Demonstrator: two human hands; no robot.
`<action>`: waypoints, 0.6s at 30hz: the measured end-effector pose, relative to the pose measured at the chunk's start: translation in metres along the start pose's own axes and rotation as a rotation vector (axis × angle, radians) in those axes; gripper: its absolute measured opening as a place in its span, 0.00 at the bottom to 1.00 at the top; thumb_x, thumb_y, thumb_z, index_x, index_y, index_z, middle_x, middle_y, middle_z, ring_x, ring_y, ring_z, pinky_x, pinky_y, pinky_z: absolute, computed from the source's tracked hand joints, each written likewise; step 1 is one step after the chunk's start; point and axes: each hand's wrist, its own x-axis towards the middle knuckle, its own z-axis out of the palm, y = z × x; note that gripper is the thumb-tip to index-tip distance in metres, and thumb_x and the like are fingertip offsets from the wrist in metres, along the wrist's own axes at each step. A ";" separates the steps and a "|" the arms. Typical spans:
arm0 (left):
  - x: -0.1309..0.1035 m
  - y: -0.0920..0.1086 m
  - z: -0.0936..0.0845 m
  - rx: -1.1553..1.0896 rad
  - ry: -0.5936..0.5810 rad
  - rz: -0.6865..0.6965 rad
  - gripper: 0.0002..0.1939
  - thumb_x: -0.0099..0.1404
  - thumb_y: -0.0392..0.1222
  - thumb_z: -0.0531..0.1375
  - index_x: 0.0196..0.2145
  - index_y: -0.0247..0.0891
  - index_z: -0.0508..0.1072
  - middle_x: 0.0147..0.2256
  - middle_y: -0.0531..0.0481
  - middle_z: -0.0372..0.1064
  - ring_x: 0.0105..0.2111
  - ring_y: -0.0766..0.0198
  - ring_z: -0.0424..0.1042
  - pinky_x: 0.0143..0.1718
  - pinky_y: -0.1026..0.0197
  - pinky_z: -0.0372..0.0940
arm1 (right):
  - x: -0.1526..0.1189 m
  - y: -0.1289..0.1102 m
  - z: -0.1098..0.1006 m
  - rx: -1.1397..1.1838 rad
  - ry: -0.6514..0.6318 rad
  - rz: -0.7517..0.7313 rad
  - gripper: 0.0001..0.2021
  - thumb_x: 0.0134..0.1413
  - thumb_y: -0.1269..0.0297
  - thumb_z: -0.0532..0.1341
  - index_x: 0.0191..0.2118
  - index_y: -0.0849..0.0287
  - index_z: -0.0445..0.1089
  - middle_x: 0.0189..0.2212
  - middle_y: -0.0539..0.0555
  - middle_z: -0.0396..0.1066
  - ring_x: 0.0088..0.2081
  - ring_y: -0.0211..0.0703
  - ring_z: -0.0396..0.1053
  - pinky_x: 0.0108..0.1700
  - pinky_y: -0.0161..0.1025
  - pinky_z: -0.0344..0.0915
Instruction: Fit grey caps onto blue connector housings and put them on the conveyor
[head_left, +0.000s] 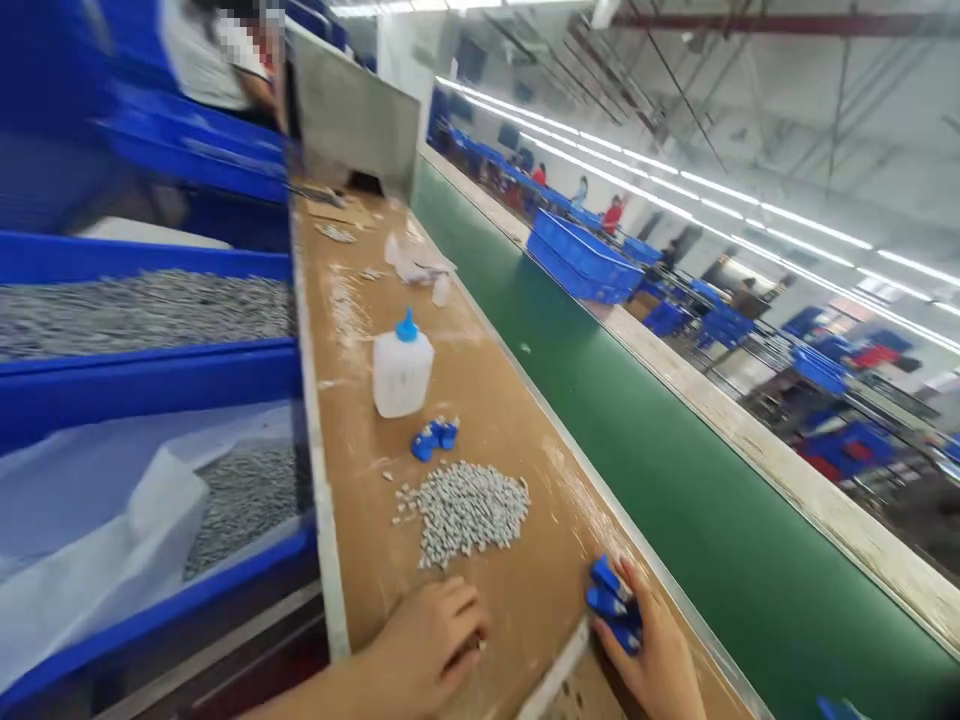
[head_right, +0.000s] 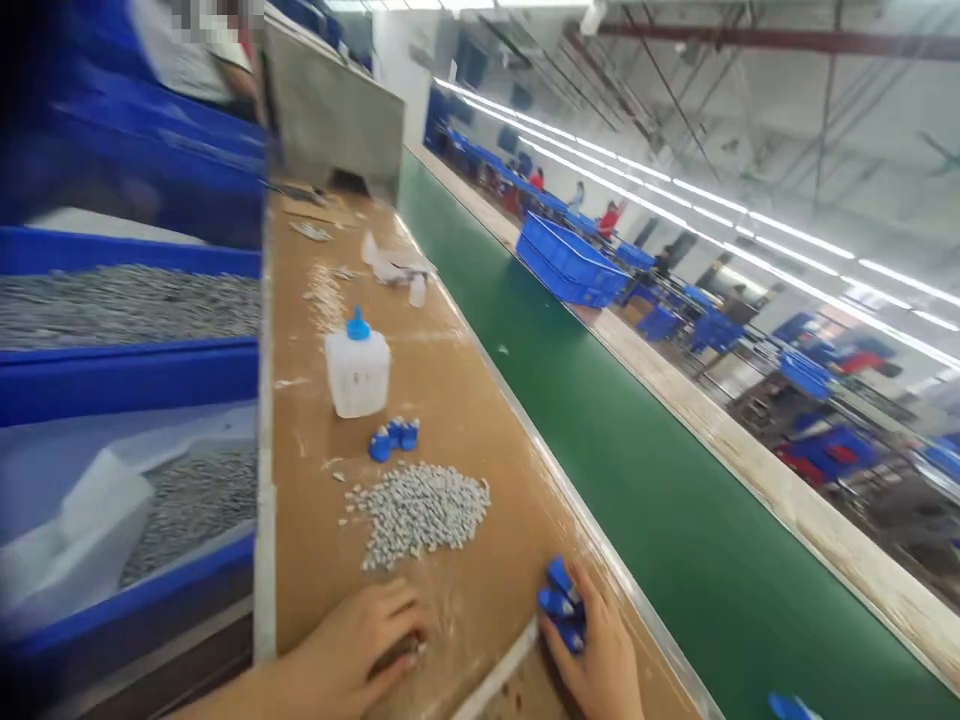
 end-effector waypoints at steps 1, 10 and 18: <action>-0.003 0.005 0.003 -0.004 -0.012 -0.002 0.07 0.65 0.33 0.62 0.41 0.38 0.76 0.42 0.45 0.75 0.43 0.54 0.74 0.47 0.53 0.71 | -0.007 -0.002 -0.004 -0.017 -0.008 0.026 0.26 0.69 0.45 0.55 0.64 0.56 0.59 0.50 0.58 0.79 0.46 0.48 0.80 0.41 0.42 0.80; -0.006 0.008 -0.006 0.011 -0.005 -0.030 0.06 0.65 0.33 0.59 0.39 0.39 0.74 0.38 0.46 0.73 0.42 0.54 0.72 0.46 0.55 0.68 | -0.035 -0.016 -0.010 -0.082 0.112 0.102 0.17 0.65 0.45 0.59 0.41 0.55 0.70 0.57 0.67 0.67 0.57 0.68 0.69 0.47 0.68 0.74; -0.003 0.008 -0.006 0.031 -0.021 0.001 0.04 0.66 0.34 0.59 0.37 0.38 0.74 0.36 0.47 0.72 0.40 0.56 0.71 0.46 0.56 0.66 | -0.042 -0.017 -0.013 -0.028 0.141 0.022 0.12 0.69 0.57 0.57 0.45 0.48 0.79 0.62 0.63 0.63 0.63 0.72 0.61 0.51 0.74 0.70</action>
